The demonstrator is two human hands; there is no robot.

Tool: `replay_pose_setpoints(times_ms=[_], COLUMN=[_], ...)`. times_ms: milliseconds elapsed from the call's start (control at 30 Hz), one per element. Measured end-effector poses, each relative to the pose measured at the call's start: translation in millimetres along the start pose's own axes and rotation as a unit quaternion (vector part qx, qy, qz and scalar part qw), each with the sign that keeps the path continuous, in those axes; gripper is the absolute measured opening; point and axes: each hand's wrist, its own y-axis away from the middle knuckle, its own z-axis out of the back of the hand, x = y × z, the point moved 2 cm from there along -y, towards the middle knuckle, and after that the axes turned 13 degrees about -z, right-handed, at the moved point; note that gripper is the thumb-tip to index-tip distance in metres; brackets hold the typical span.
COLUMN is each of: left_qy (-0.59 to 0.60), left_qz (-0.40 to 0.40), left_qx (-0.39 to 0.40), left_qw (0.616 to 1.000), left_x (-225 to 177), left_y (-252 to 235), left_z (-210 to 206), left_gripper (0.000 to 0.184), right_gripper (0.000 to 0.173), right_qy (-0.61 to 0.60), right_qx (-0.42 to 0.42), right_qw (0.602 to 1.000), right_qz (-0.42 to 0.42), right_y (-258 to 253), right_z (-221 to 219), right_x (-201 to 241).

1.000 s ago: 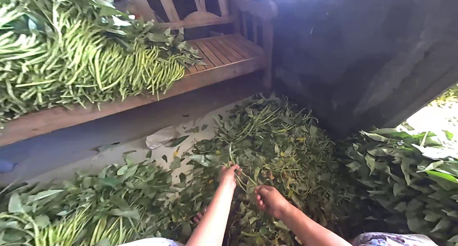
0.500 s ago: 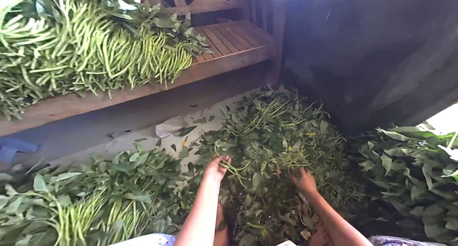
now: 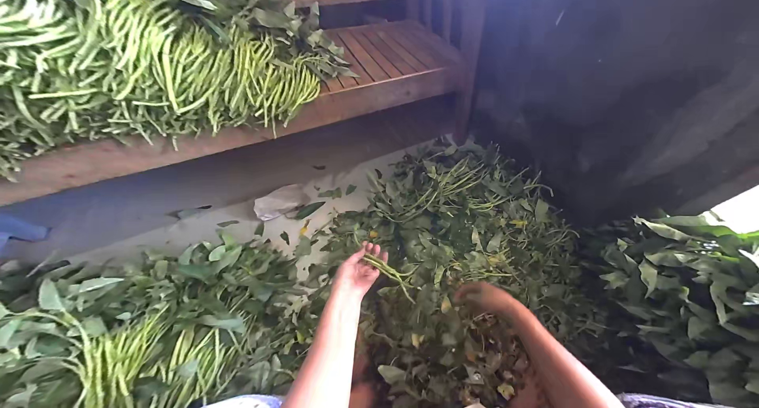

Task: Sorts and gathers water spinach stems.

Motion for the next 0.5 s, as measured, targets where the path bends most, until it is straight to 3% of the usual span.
replay_pose_setpoints(times_ms=[67,133,300,500], left_qy=[-0.009,-0.014,0.061,0.072], left_qz=[0.011,0.004,-0.027,-0.018], left_qx=[0.036,0.043,0.059,0.117], left_qw=[0.999,0.999,0.996,0.990], left_x=[2,5,5,2], left_y=[4,10,16,20], left_z=[-4,-12,-24,-28], left_gripper=[0.025,0.023,0.021,0.028], right_gripper=[0.032,0.043,0.043,0.030], right_qy=[0.082,0.166,0.313,0.273], right_qx=[-0.226,-0.308,-0.330,-0.304], right_qw=[0.968,0.924,0.881,0.912], right_qz=[-0.075,-0.155,-0.132,-0.039], right_y=[-22,-35,-51,5], right_z=[37,49,36,91], right_x=[-27,-49,-61,-10])
